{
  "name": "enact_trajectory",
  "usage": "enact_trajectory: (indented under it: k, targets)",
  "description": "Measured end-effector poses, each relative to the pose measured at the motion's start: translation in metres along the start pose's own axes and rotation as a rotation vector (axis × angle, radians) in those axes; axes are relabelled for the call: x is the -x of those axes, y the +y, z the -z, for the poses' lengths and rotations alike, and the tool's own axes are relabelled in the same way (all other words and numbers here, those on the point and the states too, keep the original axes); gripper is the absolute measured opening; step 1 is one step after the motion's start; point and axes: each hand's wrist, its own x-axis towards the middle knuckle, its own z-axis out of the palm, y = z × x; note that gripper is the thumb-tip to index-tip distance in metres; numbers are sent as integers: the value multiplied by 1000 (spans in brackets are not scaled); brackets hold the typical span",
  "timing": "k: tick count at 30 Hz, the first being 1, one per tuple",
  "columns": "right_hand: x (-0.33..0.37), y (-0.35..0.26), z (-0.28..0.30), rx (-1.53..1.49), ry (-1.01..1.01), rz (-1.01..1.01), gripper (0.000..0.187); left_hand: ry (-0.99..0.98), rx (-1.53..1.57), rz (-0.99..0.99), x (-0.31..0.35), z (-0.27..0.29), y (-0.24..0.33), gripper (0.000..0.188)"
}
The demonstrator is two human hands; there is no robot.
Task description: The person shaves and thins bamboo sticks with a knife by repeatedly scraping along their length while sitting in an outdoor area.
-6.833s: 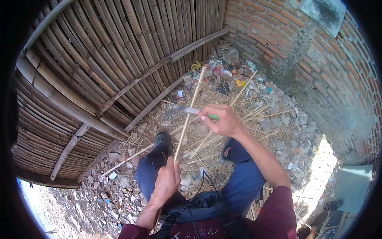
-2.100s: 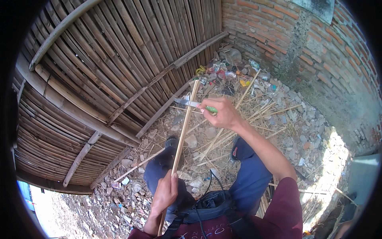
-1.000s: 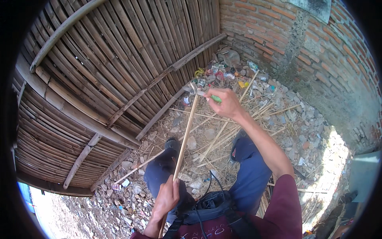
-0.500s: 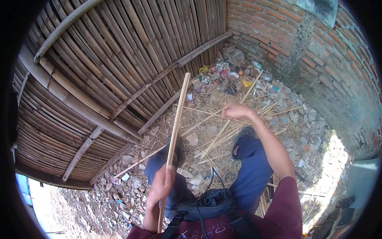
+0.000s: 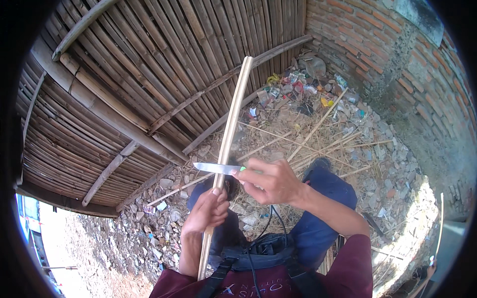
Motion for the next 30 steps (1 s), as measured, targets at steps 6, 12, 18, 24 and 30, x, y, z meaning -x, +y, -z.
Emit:
enact_trajectory:
  k: [6,12,18,24,30]
  targets:
    - [11,-2,-7,-11,-65,45,31,-34,40,-2,2,-5,4,37]
    - [9,3,-3,-14,-33,50,33,-101,17,-21,5,-7,3,37]
    - [8,-3,2,17,-31,55,32,-88,-17,-41,7,-10,2,38]
    - [4,6,9,44,30,-4,30,-31,-57,-27,15,-18,-1,38]
    - [2,9,14,39,-5,-62,25,7,-117,-53,17,-19,0,38]
